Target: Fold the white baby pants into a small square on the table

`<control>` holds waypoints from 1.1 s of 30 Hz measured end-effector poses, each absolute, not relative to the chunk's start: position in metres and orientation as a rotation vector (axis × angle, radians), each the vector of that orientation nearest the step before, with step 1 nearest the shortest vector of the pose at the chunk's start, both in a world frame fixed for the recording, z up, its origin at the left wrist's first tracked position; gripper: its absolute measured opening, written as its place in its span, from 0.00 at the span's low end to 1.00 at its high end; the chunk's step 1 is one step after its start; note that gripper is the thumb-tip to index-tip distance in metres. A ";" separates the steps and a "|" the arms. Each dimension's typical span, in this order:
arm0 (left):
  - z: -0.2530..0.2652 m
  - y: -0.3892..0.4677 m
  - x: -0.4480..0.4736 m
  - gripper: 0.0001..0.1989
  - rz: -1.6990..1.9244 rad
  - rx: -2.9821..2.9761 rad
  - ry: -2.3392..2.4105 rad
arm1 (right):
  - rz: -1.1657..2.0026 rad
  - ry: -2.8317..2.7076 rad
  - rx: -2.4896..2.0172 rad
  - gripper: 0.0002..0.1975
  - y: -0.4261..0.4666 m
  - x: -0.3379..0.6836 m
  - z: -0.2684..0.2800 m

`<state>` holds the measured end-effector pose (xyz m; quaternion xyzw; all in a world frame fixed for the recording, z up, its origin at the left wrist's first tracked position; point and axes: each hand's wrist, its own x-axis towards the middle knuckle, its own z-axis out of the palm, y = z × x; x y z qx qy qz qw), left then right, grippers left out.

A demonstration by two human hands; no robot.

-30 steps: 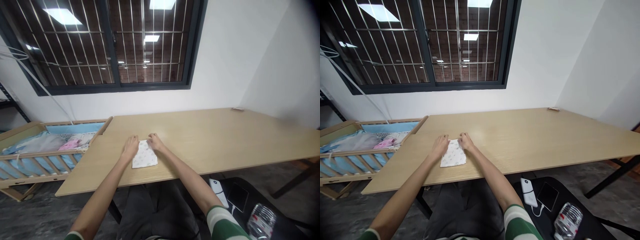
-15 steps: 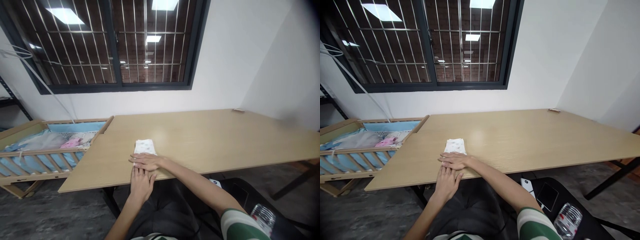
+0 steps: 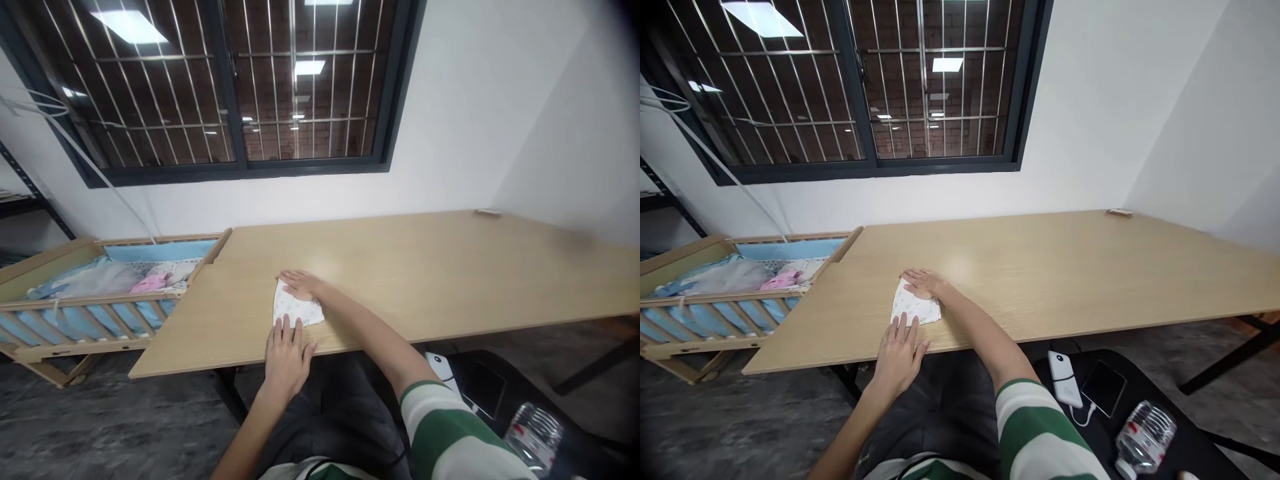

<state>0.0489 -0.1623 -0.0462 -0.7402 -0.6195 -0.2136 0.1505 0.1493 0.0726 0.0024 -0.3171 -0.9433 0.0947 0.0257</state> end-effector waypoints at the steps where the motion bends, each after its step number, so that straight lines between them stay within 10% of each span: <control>1: -0.045 -0.161 0.046 0.27 -0.623 -2.135 -1.785 | 0.280 -2.900 -0.971 0.35 0.071 0.150 0.002; 12: -0.038 -0.128 -0.029 0.14 -1.095 -2.506 -1.708 | 0.420 -2.573 -0.953 0.22 -0.010 0.209 0.034; 17: -0.027 -0.117 -0.032 0.16 -1.133 -2.532 -1.778 | 0.464 -2.687 -0.875 0.32 -0.061 0.232 0.031; 33: -0.003 -0.078 -0.043 0.17 -1.602 -2.468 -2.060 | 0.668 -2.088 -1.153 0.06 -0.018 0.220 0.025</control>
